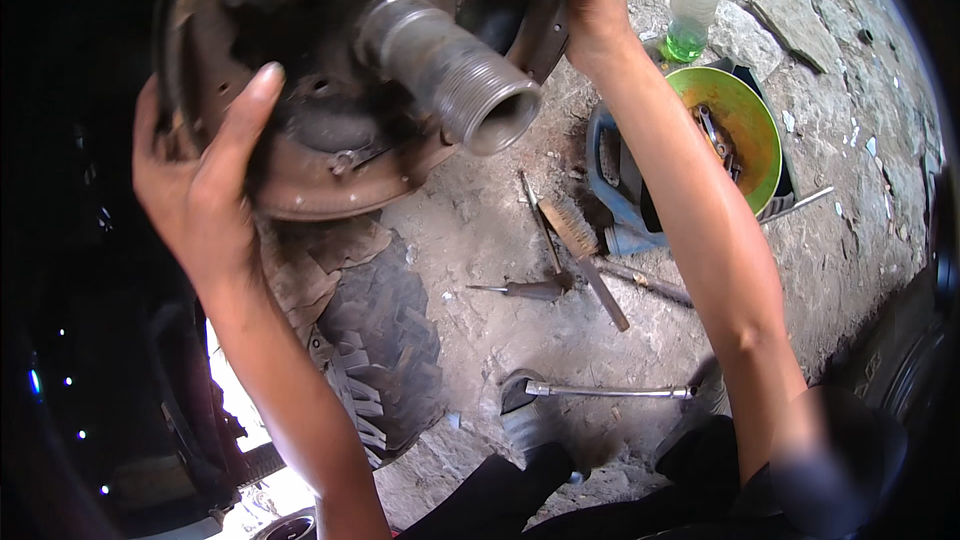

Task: The person works on a vehicle's drum brake assembly by hand, removing components from a bowl, positioning internal parts, and fitting a metal sleeve onto the spindle.

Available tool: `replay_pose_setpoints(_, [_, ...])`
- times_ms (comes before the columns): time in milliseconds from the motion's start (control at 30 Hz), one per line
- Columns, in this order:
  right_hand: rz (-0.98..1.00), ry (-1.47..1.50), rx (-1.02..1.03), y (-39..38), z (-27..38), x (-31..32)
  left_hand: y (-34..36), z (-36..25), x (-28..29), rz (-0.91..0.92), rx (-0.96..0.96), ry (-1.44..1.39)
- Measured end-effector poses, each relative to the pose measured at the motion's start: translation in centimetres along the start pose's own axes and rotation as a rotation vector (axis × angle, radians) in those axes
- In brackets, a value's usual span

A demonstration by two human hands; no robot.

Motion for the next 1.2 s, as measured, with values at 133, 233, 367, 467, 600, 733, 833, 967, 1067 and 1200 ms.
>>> replay_pose_setpoints(133, [0.047, -0.099, 0.126, 0.2, -0.3, -0.2, -2.2, -0.8, -0.3, -0.224, -0.134, 0.213])
replay_pose_setpoints(233, [0.109, -0.105, 0.172, 0.1, 1.4, -0.7, -2.8, -1.3, -1.4, -0.318, -0.324, 0.282])
replay_pose_setpoints(367, [0.164, 0.028, 0.191, -0.2, 1.9, -1.3, -2.8, -0.6, -1.5, -0.325, -0.23, 0.362])
replay_pose_setpoints(467, [0.231, 0.083, 0.162, 0.1, 1.9, -1.5, -2.9, -0.7, -1.5, -0.359, -0.22, 0.366])
replay_pose_setpoints(600, [0.275, 0.091, 0.077, 0.7, 1.6, -1.4, -3.5, 0.2, -1.2, -0.385, -0.199, 0.367])
replay_pose_setpoints(733, [0.249, 0.075, 0.052, 0.9, 1.8, -1.1, -3.5, 0.2, -1.2, -0.392, -0.134, 0.361])
replay_pose_setpoints(833, [0.188, -0.012, -0.033, 1.2, 1.2, -0.9, -3.4, 0.5, -1.4, -0.414, -0.173, 0.235])
replay_pose_setpoints(967, [0.147, -0.009, -0.072, 1.3, 1.5, -1.4, -3.5, 0.3, -1.6, -0.379, -0.231, 0.247])
replay_pose_setpoints(1067, [0.204, -0.022, 0.038, 0.9, 2.3, -1.8, -4.0, 0.7, -1.3, -0.38, -0.233, 0.24])
replay_pose_setpoints(1200, [0.089, -0.188, 0.041, -0.7, 4.3, -1.7, -4.0, 1.0, -2.4, -0.448, -0.198, 0.062])
Point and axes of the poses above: each hand's wrist, its own y-axis towards the middle knuckle, its own x-axis out of the back of the hand, z = x × y, the point moved 8 cm from there along y, towards the middle knuckle, and after that the axes turned 9 degrees about -y, right-handed, at the moved point
